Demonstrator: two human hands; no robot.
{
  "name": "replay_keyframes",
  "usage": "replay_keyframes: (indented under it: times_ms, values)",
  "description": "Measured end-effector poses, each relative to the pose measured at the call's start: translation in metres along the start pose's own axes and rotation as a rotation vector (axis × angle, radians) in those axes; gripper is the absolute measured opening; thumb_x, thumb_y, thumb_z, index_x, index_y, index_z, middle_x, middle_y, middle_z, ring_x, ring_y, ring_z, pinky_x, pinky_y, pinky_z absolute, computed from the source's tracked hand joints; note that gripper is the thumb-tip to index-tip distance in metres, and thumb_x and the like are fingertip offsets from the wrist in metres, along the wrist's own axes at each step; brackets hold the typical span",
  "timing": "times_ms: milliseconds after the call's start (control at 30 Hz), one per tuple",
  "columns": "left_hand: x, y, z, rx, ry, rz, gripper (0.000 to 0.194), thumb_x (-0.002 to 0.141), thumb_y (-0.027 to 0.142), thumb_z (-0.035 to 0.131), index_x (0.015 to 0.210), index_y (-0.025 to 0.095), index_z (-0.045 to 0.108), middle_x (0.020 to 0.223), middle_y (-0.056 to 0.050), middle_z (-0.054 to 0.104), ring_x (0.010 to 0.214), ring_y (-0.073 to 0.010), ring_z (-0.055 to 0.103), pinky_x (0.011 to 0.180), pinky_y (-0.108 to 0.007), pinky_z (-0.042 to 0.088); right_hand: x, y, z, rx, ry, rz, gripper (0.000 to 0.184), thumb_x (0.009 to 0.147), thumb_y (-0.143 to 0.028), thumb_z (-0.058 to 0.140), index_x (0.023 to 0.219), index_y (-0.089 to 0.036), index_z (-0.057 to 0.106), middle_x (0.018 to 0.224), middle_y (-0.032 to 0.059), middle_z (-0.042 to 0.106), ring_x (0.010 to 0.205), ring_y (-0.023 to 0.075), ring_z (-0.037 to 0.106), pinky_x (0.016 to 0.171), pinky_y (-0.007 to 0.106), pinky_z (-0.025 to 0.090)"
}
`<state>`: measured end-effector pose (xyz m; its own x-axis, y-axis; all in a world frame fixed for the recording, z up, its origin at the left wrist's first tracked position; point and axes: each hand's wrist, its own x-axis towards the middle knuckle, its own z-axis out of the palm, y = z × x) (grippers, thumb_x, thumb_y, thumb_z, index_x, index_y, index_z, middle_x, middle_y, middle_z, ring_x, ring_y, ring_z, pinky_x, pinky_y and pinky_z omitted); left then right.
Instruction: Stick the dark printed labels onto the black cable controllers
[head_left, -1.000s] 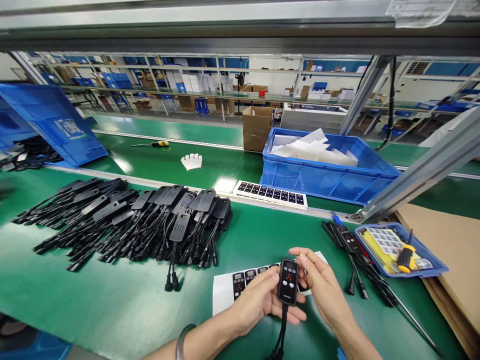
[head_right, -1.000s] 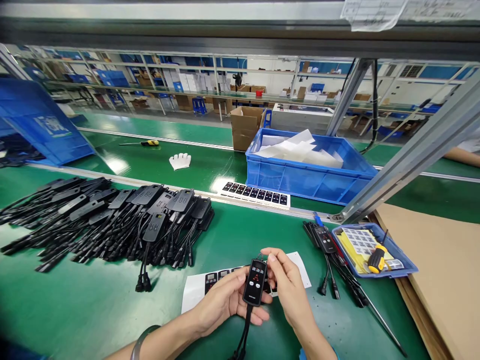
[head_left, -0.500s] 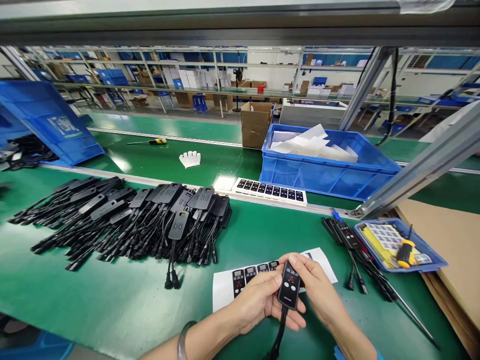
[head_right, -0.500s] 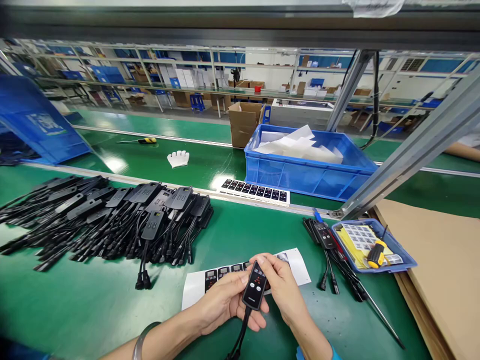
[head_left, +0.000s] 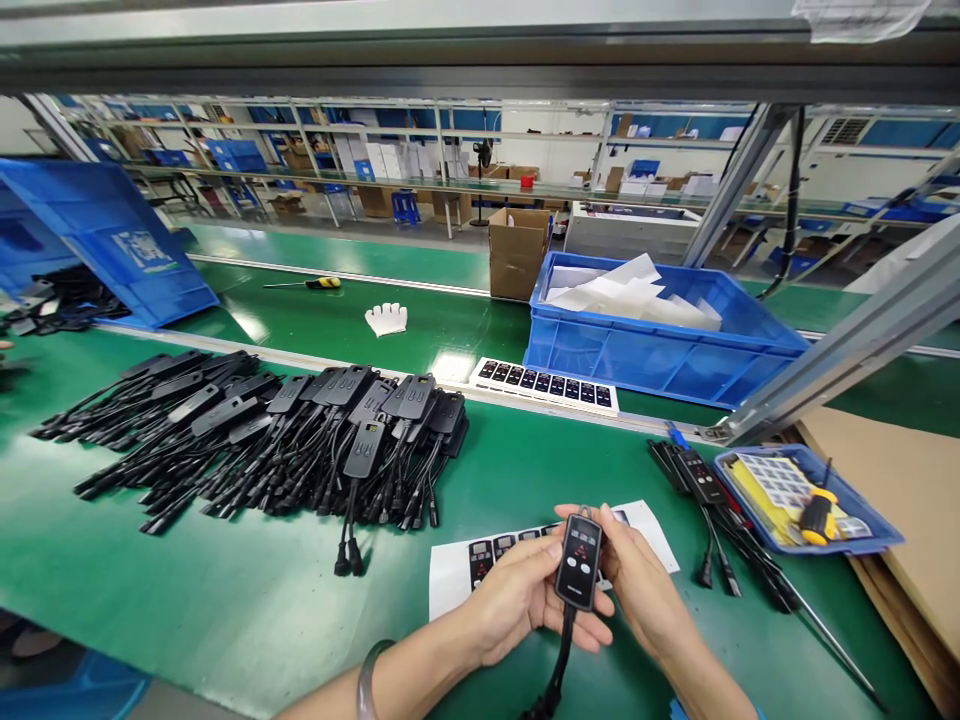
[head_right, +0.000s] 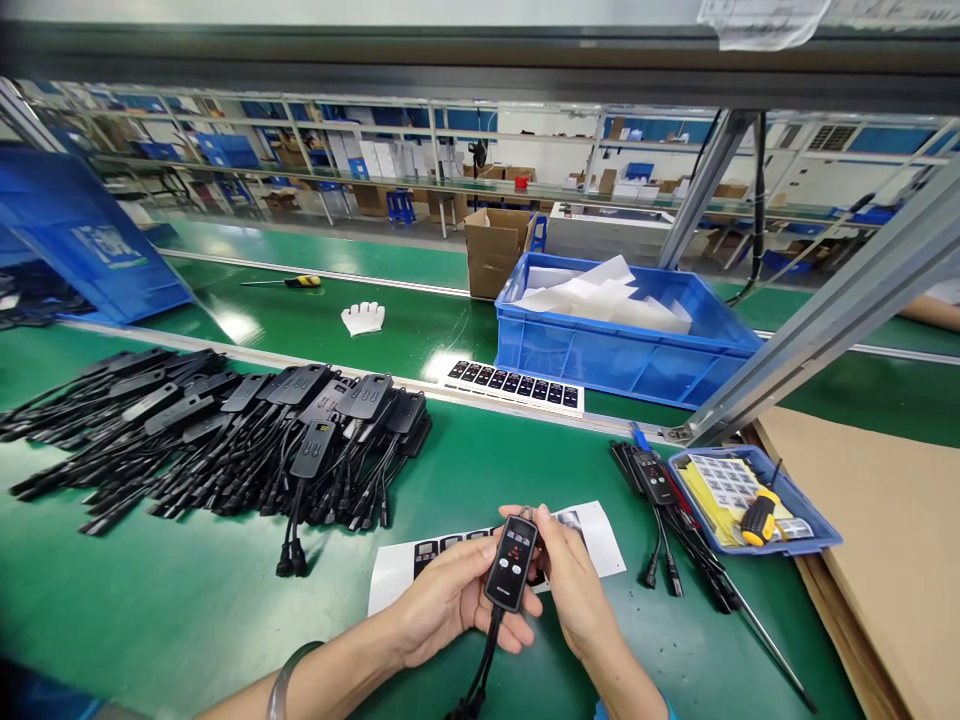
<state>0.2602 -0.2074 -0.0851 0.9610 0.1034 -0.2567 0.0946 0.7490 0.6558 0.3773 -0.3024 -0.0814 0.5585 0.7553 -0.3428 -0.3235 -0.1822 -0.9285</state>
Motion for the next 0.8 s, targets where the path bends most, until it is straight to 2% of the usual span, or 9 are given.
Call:
replay_keyframes:
  times_ms: [167, 333, 567, 700, 800]
  values:
    - [0.002, -0.008, -0.004, -0.006, -0.036, 0.014, 0.038, 0.090, 0.046, 0.049, 0.102, 0.010, 0.055, 0.082, -0.015, 0.069, 0.060, -0.0206, 0.069, 0.055, -0.029, 0.054, -0.001, -0.001, 0.000, -0.015, 0.017, -0.008, 0.064, 0.078, -0.072, 0.047, 0.098, -0.017, 0.071, 0.088, 0.0091, 0.070, 0.083, 0.0237, 0.061, 0.074, 0.032, 0.047]
    - [0.005, -0.018, -0.008, -0.067, -0.071, 0.023, 0.034, 0.090, 0.045, 0.049, 0.099, 0.012, 0.053, 0.079, -0.012, 0.068, 0.058, -0.0205, 0.069, 0.053, -0.029, 0.056, -0.001, -0.003, 0.003, -0.124, 0.005, -0.112, 0.052, 0.078, -0.065, 0.055, 0.085, -0.017, 0.073, 0.076, 0.0061, 0.068, 0.073, 0.0197, 0.060, 0.069, 0.028, 0.046]
    - [0.003, -0.018, -0.001, -0.096, -0.080, 0.070, 0.031, 0.091, 0.041, 0.048, 0.093, 0.010, 0.054, 0.076, -0.013, 0.067, 0.047, -0.0139, 0.063, 0.044, -0.022, 0.052, -0.001, 0.001, 0.004, -0.183, -0.006, -0.140, 0.047, 0.080, -0.062, 0.055, 0.084, -0.017, 0.070, 0.072, 0.0031, 0.064, 0.070, 0.0178, 0.057, 0.067, 0.027, 0.045]
    - [0.001, -0.017, -0.001, -0.101, -0.067, 0.084, 0.031, 0.090, 0.041, 0.050, 0.094, 0.010, 0.055, 0.079, -0.012, 0.067, 0.048, -0.0154, 0.064, 0.045, -0.026, 0.055, -0.003, 0.003, 0.008, -0.188, -0.038, -0.164, 0.039, 0.080, -0.056, 0.058, 0.082, -0.018, 0.066, 0.077, 0.0030, 0.063, 0.073, 0.0181, 0.057, 0.069, 0.027, 0.046]
    - [0.000, -0.016, -0.003, -0.084, -0.052, 0.082, 0.036, 0.088, 0.044, 0.053, 0.099, 0.010, 0.056, 0.078, -0.010, 0.066, 0.054, -0.0197, 0.068, 0.049, -0.029, 0.057, -0.006, 0.005, 0.010, -0.186, -0.083, -0.186, 0.032, 0.081, -0.051, 0.060, 0.088, -0.020, 0.063, 0.081, 0.0022, 0.061, 0.080, 0.0188, 0.058, 0.072, 0.027, 0.047]
